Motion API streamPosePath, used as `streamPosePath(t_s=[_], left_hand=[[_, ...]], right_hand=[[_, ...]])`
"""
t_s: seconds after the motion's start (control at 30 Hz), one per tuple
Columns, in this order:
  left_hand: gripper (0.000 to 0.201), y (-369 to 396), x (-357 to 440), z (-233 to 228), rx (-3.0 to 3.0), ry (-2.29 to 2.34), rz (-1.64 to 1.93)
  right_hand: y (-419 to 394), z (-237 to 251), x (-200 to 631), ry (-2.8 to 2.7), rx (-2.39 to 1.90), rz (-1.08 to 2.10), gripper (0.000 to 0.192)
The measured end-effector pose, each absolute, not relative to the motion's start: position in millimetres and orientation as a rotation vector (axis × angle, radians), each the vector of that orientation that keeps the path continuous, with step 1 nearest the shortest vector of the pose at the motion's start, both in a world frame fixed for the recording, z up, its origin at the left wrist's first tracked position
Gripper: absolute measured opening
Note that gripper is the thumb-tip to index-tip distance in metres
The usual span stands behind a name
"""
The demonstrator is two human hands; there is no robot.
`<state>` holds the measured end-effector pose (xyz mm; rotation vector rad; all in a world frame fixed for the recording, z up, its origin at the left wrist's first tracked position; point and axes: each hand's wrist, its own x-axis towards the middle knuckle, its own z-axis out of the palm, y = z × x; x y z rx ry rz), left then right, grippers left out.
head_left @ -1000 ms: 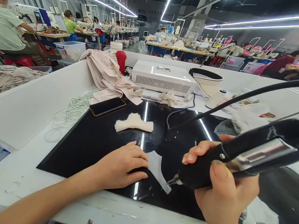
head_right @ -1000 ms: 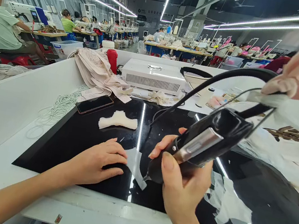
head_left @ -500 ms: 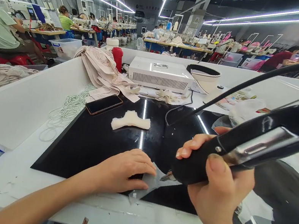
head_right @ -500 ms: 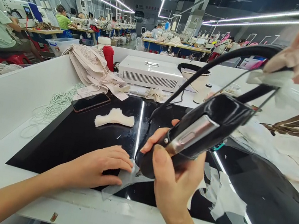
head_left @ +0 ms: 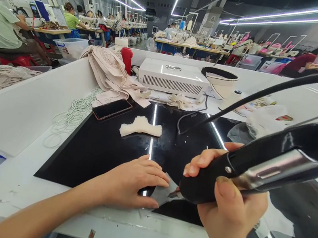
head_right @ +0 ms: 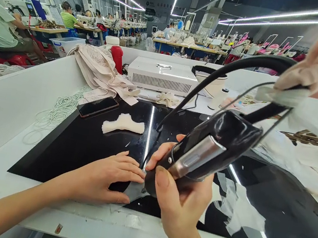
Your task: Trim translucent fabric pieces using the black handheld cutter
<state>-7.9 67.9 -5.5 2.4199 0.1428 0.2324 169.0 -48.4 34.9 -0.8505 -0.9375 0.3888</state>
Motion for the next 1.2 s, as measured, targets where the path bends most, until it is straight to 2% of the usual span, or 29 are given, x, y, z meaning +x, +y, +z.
streamPosePath(t_s=[0.53, 0.73, 1.2], left_hand=[[0.047, 69.7, -10.0, -9.0, 2.484, 0.139, 0.259], [0.037, 68.8, -9.7, -9.1, 2.484, 0.112, 0.251], [0.038, 68.1, -8.6, -4.9, 2.442, 0.152, 0.205]], right_hand=[[-50.0, 31.3, 169.5, -0.941, -0.85, 0.361, 0.037], [-34.2, 32.0, 178.3, -0.886, -0.868, 0.269, 0.039], [-39.4, 36.8, 165.3, -0.848, -0.813, 0.38, 0.045]])
